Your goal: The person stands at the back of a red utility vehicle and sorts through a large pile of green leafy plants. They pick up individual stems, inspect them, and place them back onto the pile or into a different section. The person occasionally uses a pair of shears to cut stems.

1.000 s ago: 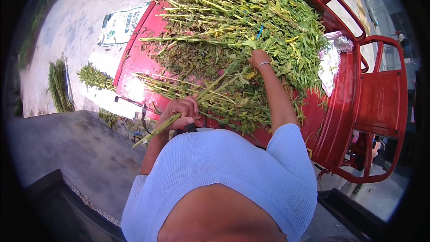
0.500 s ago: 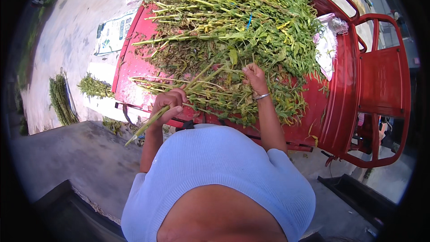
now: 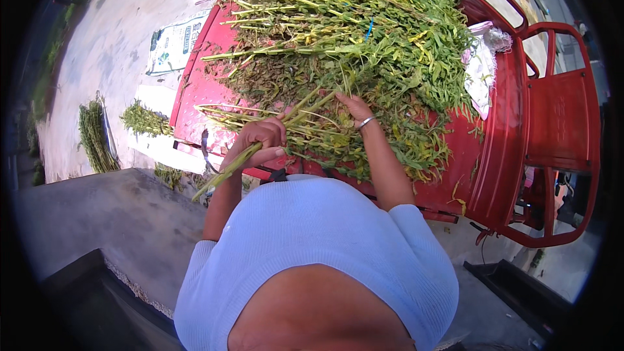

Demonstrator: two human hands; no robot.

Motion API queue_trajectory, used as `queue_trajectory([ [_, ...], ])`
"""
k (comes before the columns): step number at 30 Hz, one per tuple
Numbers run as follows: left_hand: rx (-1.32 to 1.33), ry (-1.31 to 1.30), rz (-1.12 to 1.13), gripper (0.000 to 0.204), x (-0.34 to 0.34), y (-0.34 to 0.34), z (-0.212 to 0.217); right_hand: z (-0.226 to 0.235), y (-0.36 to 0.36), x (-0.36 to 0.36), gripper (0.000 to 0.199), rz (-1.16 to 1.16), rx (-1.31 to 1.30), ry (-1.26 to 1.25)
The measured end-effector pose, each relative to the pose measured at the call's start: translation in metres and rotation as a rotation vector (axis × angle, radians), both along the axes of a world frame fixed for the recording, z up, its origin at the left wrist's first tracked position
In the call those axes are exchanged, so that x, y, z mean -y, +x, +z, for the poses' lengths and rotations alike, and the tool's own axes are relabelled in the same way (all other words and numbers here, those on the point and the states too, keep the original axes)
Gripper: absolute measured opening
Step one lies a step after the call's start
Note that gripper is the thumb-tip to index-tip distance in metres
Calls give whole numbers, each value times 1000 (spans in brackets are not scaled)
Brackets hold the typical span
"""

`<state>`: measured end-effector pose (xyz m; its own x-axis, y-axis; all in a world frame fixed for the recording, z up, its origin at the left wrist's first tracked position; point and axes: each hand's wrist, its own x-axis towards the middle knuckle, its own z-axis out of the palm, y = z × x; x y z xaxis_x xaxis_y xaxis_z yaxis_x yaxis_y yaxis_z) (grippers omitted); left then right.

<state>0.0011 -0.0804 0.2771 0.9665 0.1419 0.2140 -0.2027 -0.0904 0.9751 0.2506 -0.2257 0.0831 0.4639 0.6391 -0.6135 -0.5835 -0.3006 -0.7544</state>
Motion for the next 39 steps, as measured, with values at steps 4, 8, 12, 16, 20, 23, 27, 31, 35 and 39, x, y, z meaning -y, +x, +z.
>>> queue_trajectory([
  [4, 4, -34, 5, 36, -1, 1, -1, 0, -7, 9, 26, -37, 429, 26],
  [8, 49, -3, 51, 36, 3, -5, 3, 86, -36, 22, 21, 372, 965, -24],
  [12, 35, -39, 42, 36, 7, 6, -3, 118, -78, 35, 14, 194, 706, 317],
  [16, 134, -54, 140, 37, 5, 8, -9, 72, -55, 40, 45, 62, 449, 425],
  [20, 172, -59, 151, 39, 3, 5, -11, 113, -89, 12, 42, 119, 738, 509],
  [23, 23, -221, 80, 39, 10, 5, -5, 133, -97, 1, 29, 273, 699, 481],
  [27, 151, -91, 62, 39, 12, 8, 5, 151, -104, -6, 17, 199, 851, 592],
  [31, 65, -48, 60, 36, 15, 9, 26, 190, -93, 1, 21, 219, 764, 532],
  [35, -51, 51, 131, 36, 16, 6, 22, 269, -114, -3, 25, 253, 1115, 820],
  [39, 3, 43, 56, 40, 12, 15, 29, 295, -109, -44, 36, 530, 1176, 723],
])
